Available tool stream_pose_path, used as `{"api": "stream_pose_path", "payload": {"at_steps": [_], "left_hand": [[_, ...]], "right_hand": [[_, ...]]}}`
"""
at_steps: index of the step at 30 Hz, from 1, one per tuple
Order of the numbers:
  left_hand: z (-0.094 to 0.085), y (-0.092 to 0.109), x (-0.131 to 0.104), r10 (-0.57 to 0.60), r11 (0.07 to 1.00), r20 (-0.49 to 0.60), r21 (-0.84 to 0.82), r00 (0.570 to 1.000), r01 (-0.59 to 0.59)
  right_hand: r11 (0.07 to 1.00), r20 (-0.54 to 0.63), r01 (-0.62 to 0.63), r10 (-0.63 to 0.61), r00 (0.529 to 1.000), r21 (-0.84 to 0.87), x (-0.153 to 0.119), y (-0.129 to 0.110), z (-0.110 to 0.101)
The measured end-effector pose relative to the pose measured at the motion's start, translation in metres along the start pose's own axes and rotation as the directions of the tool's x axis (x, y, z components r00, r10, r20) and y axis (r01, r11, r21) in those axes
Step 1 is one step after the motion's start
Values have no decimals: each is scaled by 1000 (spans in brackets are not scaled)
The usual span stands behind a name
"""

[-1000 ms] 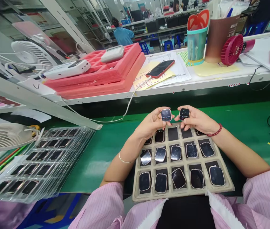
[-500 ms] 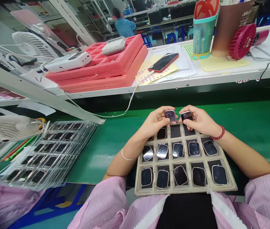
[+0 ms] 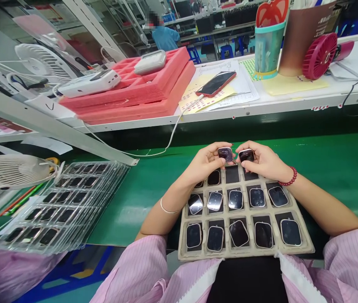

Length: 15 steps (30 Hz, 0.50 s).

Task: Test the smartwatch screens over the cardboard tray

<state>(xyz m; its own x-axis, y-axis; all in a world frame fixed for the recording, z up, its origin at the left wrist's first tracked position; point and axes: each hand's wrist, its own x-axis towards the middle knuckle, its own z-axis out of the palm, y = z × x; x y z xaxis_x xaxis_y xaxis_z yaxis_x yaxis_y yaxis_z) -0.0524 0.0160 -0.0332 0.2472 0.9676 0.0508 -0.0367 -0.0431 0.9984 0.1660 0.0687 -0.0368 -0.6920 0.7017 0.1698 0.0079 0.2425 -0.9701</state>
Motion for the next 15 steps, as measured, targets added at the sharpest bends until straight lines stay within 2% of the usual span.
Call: {"api": "stream_pose_path", "payload": {"at_steps": [7, 15], "left_hand": [[0, -1, 0, 19, 1000, -10, 6, 1000, -19], [1, 4, -2, -13, 1000, -12, 11, 1000, 14]], "right_hand": [[1000, 13, -13, 13, 1000, -10, -1, 2, -1], [1000, 9, 0, 0, 1000, -9, 0, -3, 1]]}}
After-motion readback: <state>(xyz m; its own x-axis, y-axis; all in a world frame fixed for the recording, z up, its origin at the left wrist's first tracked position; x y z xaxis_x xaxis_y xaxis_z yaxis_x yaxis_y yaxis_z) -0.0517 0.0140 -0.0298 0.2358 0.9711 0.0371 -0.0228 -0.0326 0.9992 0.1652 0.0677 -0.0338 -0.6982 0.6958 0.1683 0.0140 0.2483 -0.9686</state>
